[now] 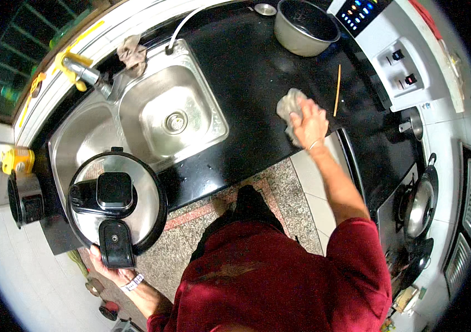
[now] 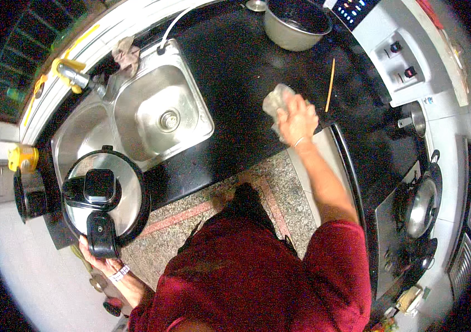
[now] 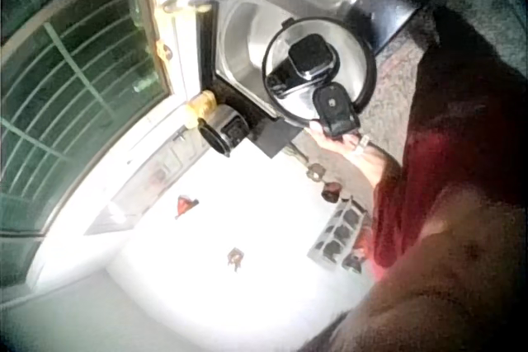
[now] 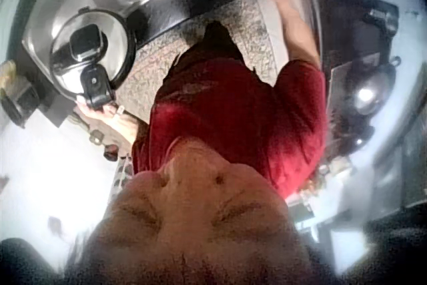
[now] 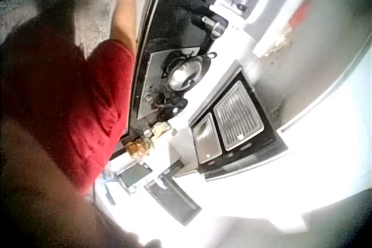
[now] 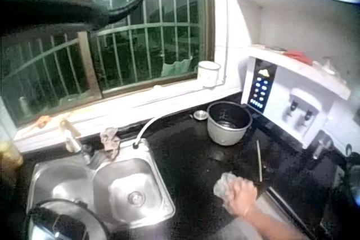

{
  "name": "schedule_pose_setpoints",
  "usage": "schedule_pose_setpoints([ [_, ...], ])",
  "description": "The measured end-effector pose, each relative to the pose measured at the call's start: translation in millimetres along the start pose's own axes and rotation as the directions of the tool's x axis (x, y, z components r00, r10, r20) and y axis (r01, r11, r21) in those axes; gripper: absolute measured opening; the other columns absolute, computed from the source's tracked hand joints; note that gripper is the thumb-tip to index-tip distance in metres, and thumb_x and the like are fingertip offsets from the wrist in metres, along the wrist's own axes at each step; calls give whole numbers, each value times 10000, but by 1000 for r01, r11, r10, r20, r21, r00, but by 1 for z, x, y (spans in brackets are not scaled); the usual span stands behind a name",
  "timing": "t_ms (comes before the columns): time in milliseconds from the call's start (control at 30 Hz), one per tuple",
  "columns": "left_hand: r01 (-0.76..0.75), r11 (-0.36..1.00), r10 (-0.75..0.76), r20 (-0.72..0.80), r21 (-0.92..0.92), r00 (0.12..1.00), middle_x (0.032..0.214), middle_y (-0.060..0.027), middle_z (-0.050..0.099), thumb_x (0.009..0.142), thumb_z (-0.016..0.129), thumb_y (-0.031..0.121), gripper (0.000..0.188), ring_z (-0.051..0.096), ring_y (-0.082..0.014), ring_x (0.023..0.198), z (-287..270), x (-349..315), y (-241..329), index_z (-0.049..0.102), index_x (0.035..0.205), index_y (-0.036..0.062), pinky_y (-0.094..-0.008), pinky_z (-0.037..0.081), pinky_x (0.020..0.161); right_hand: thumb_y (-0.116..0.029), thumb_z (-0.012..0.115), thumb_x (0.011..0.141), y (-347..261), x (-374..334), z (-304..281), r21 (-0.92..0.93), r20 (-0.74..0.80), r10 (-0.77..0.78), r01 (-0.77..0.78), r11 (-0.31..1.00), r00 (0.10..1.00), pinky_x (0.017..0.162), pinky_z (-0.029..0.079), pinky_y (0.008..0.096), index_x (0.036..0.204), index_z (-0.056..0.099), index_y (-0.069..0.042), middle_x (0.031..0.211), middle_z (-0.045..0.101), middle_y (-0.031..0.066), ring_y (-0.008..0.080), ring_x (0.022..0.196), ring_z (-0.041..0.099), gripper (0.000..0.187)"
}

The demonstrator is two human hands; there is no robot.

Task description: The person cleans a sink basin and a pressure cooker lid using a rag and a sponge while rinsing them under running water.

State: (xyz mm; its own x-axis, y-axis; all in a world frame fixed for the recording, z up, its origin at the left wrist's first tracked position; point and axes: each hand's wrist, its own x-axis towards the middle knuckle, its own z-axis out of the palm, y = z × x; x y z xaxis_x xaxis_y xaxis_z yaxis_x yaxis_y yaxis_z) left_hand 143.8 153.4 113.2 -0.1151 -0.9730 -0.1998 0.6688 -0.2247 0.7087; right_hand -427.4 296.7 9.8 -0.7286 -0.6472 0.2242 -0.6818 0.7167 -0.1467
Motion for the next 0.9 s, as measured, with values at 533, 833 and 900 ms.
schedule_pose_setpoints([
  [533, -414, 743, 612, -284, 525, 738, 1155, -153, 628, 903, 615, 390, 464, 645, -298, 991, -77, -72, 67, 548, 1219, 56, -457, 569, 854, -200, 565, 901, -373, -159, 10, 705, 321, -701, 333, 626, 637, 1018, 343, 477, 1327, 560, -163, 1391, 510, 116, 297, 1262, 446, 427],
  [833, -99, 995, 98, -57, -4, 994, 1166, -197, 639, 877, 676, 208, 417, 653, -330, 1025, -19, -19, 30, 547, 1223, 15, -515, 569, 884, -187, 528, 1007, -206, -83, 32, 766, 519, -549, -641, -41, 655, 913, 528, 337, 1309, 567, -17, 1180, 646, 88, 186, 1013, 636, 349],
  [900, -79, 997, 80, -51, 27, 996, 1158, -180, 648, 875, 671, 186, 331, 658, -325, 1005, -7, -1, 4, 581, 1155, 32, -498, 566, 892, -221, 490, 1020, -173, -76, -26, 679, 656, -388, -731, -71, 647, 926, 533, 363, 1329, 552, -17, 1203, 644, 92, 215, 1012, 649, 376],
])
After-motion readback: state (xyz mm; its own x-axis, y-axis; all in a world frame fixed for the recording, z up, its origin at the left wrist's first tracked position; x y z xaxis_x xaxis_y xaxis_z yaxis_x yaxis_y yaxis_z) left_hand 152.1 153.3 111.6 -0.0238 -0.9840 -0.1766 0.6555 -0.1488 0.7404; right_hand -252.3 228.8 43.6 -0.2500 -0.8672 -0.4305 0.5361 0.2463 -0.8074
